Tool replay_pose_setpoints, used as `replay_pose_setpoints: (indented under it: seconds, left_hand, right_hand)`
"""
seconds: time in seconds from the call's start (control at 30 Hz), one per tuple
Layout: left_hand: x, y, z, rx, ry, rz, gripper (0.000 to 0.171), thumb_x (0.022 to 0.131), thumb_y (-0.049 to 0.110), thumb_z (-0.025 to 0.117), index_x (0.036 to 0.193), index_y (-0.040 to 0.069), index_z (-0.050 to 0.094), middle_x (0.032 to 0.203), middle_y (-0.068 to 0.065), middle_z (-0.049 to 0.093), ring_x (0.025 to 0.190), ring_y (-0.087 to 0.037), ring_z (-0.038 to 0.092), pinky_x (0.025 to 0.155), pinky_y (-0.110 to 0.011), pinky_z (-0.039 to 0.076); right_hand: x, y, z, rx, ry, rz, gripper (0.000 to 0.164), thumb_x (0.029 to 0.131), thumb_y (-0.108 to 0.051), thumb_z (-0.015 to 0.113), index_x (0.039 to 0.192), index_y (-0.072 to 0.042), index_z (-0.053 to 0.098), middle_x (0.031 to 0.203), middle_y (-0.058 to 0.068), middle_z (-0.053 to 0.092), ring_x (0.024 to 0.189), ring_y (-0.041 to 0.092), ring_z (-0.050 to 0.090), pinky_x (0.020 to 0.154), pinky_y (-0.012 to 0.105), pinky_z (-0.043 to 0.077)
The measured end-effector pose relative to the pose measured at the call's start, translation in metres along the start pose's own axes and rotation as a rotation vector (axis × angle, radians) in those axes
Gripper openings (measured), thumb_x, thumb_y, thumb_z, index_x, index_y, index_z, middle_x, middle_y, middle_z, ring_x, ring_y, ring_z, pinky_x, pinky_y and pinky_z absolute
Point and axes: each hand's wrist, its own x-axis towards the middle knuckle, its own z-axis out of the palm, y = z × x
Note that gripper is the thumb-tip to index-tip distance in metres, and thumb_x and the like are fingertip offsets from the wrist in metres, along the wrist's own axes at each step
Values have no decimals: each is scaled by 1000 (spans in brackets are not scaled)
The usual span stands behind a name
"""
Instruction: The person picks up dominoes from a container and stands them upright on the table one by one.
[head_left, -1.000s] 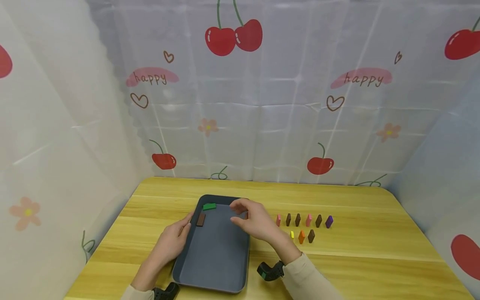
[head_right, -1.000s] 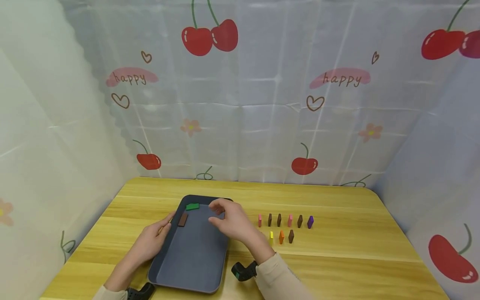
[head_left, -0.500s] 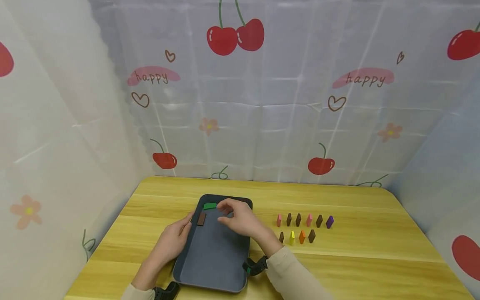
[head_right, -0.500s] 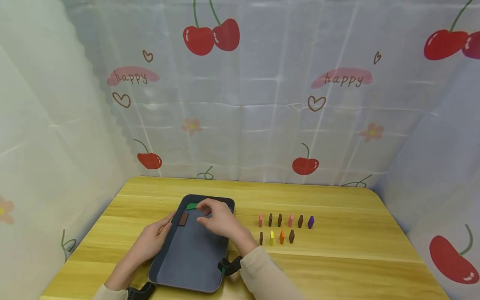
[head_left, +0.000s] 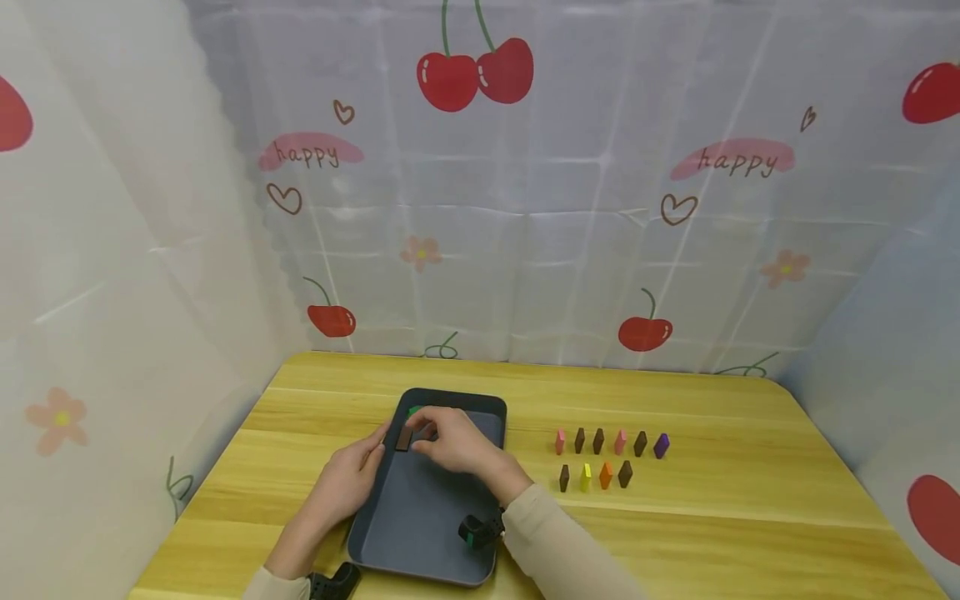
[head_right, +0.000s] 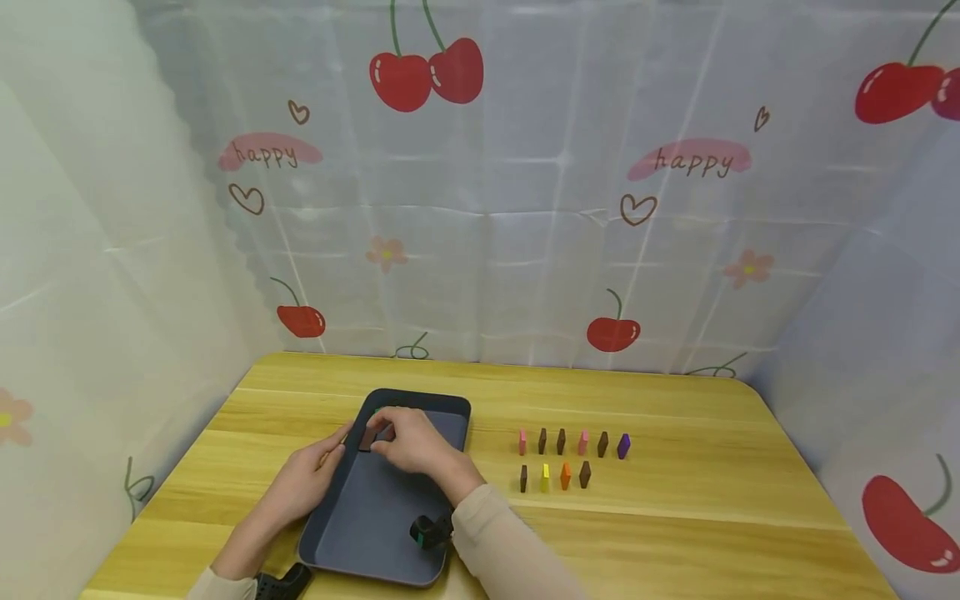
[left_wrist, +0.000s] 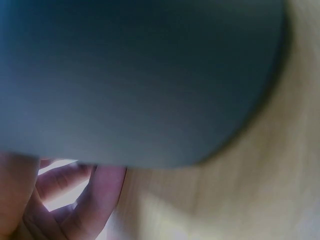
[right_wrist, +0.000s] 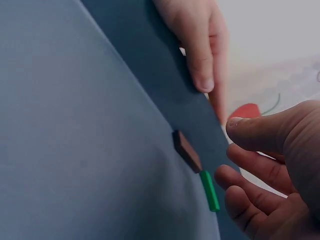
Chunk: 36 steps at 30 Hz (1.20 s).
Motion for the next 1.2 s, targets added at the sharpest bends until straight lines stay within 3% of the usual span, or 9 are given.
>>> replay_pose_setpoints:
  seconds: [0.3, 0.5, 0.67, 0.9, 1.2]
  left_hand:
    - [-2, 0, 0, 12, 18, 27, 48, 111, 22, 48, 159, 22, 43, 57, 0, 45, 43, -12, 36, 48, -27, 39]
    - [-2, 2, -1, -6, -9, 12, 48, 111, 23, 47, 159, 25, 42, 57, 0, 45, 43, -13, 37, 48, -28, 39]
    - [-1, 1, -1, 0, 5, 16, 48, 111, 22, 48, 159, 23, 43, 58, -1, 46, 43, -13, 37, 49, -28, 40]
    - [0, 1, -1, 6, 5, 3, 48, 111, 24, 48, 159, 26, 43, 64, -2, 49, 44, -13, 38, 51, -28, 41]
    - [1, 1, -1, 0, -6, -9, 48, 111, 25, 47, 159, 29, 42, 64, -3, 50, 44, -14, 39, 51, -29, 42]
  right_hand:
    - [15, 5, 12, -59, -34, -2, 31, 98, -14, 72, 129, -17, 70, 122, 0, 71, 100, 12, 67, 80, 25, 54]
    - [16, 9, 18, -99, -48, 5, 33, 98, -12, 70, 131, -20, 69, 124, -1, 70, 106, 15, 66, 84, 25, 54]
    - [17, 9, 20, -134, -47, 5, 36, 100, -5, 65, 132, -21, 69, 128, -2, 69, 111, 16, 67, 88, 26, 54]
    - [18, 10, 20, -235, -52, -56, 40, 98, 3, 63, 133, -16, 69, 122, 1, 70, 108, 14, 65, 89, 25, 54]
    - [18, 12, 21, -311, -51, -105, 28, 95, -13, 74, 123, -17, 76, 104, -2, 69, 92, 8, 60, 82, 23, 51]
